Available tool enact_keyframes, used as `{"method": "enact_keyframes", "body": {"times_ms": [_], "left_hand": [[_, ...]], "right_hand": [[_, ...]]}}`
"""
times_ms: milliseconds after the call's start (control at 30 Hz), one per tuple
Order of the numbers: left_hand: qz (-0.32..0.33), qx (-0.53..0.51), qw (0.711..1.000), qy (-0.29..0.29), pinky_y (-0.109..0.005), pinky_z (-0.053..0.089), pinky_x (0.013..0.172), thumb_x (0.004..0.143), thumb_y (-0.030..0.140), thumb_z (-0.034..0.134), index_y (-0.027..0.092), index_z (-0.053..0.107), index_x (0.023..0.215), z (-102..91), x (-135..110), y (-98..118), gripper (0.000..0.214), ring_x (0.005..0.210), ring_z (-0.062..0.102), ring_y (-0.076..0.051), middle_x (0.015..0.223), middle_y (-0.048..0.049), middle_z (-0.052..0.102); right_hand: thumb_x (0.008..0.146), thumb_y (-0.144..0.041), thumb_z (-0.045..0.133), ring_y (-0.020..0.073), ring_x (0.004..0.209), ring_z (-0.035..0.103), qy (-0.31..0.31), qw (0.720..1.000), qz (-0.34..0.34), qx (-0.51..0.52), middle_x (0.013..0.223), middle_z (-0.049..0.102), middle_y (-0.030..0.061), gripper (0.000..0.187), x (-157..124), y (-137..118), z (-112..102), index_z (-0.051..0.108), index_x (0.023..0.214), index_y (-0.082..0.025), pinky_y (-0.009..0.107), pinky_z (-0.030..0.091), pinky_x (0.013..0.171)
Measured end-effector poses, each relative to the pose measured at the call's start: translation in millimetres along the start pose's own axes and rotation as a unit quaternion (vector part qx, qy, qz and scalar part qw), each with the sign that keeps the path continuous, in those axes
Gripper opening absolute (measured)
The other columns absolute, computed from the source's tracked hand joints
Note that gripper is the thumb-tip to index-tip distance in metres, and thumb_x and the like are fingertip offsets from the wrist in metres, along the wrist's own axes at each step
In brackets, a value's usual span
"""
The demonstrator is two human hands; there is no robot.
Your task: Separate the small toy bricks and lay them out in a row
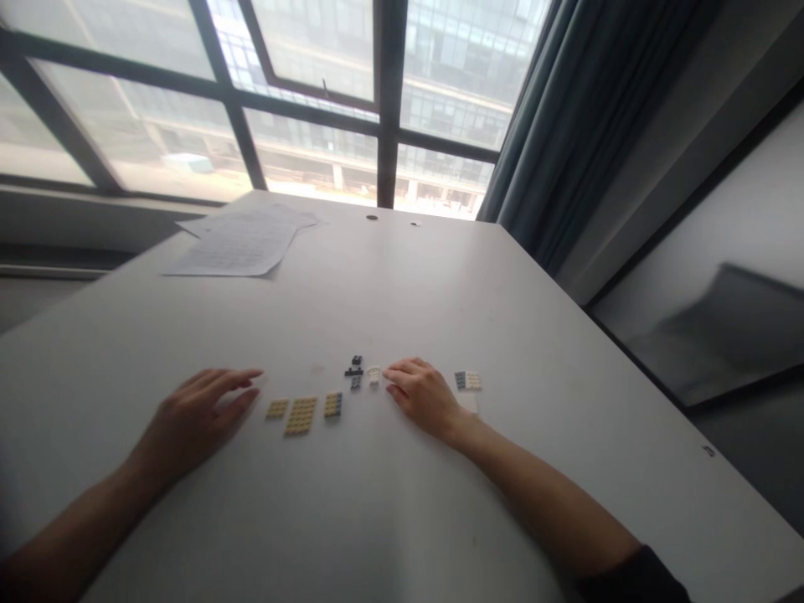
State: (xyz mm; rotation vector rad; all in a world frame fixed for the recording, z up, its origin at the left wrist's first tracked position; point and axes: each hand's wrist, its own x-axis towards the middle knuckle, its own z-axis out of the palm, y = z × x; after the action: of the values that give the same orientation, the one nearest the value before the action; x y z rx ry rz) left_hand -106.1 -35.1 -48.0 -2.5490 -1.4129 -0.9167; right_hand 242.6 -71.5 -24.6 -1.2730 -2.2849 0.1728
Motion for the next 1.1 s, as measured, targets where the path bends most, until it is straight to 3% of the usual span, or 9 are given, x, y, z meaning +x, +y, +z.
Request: {"method": "enact_keyframes", "body": {"times_ms": [167, 367, 533, 733, 867, 1100], "left_hand": [[-0.003, -0.006, 1.000, -0.007, -0.037, 0.047, 0.083, 0.090, 0.037, 0.048, 0.021, 0.062, 0.104, -1.0, 0, 1, 0.025, 0.090, 0.061, -0.023, 0.096, -0.0062, 0.067], [-0.002, -0.007, 1.000, -0.013, -0.037, 0.047, 0.083, 0.090, 0.037, 0.048, 0.022, 0.061, 0.105, -0.8, 0, 1, 0.025, 0.090, 0.061, -0.023, 0.096, -0.0061, 0.067], [-0.006, -0.005, 1.000, -0.010, -0.038, 0.047, 0.084, 0.090, 0.037, 0.047, 0.023, 0.062, 0.104, -0.2, 0, 1, 0.024, 0.091, 0.062, -0.023, 0.097, -0.0056, 0.067], [0.004, -0.006, 1.000, -0.005, -0.036, 0.047, 0.083, 0.089, 0.037, 0.049, 0.022, 0.062, 0.102, 0.1, 0, 0, 0.024, 0.089, 0.062, -0.022, 0.095, -0.0048, 0.067], [0.006, -0.004, 1.000, -0.011, -0.036, 0.047, 0.084, 0.089, 0.037, 0.048, 0.022, 0.062, 0.102, -0.2, 1, 0, 0.024, 0.089, 0.061, -0.022, 0.095, -0.0037, 0.067], [0.002, -0.006, 1.000, -0.015, -0.037, 0.047, 0.084, 0.089, 0.037, 0.048, 0.024, 0.061, 0.103, -0.5, 0, 1, 0.023, 0.090, 0.061, -0.023, 0.096, -0.0041, 0.067]], "right_hand": [[0.087, -0.018, 0.059, 0.0170, 0.098, 0.063, -0.021, 1.000, 0.000, 0.023, 0.101, 0.073, 0.0037, 0.017, 27, -4, 18, 0.072, 0.098, -0.021, 0.030, 0.048, 0.092], [0.088, -0.015, 0.057, 0.0155, 0.093, 0.064, -0.020, 1.000, -0.002, 0.017, 0.098, 0.074, 0.0025, 0.018, 25, 9, 19, 0.074, 0.091, -0.021, 0.027, 0.048, 0.089], [0.087, -0.016, 0.059, 0.0179, 0.093, 0.066, 0.004, 0.998, 0.047, -0.030, 0.098, 0.074, 0.0028, 0.016, 7, 60, -9, 0.074, 0.091, -0.021, 0.031, 0.049, 0.089], [0.085, -0.019, 0.059, 0.0205, 0.093, 0.067, 0.018, 0.990, 0.112, -0.078, 0.097, 0.074, 0.0023, 0.016, -41, 122, -56, 0.074, 0.091, -0.023, 0.035, 0.051, 0.087], [0.086, -0.022, 0.059, 0.0196, 0.093, 0.067, 0.017, 0.992, 0.105, -0.067, 0.097, 0.074, 0.0015, 0.016, -61, 126, -65, 0.073, 0.092, -0.025, 0.034, 0.052, 0.086], [0.085, -0.024, 0.059, 0.0199, 0.092, 0.068, 0.024, 0.994, 0.089, -0.057, 0.096, 0.074, 0.0020, 0.016, -61, 121, -63, 0.073, 0.092, -0.025, 0.035, 0.053, 0.086]]}}
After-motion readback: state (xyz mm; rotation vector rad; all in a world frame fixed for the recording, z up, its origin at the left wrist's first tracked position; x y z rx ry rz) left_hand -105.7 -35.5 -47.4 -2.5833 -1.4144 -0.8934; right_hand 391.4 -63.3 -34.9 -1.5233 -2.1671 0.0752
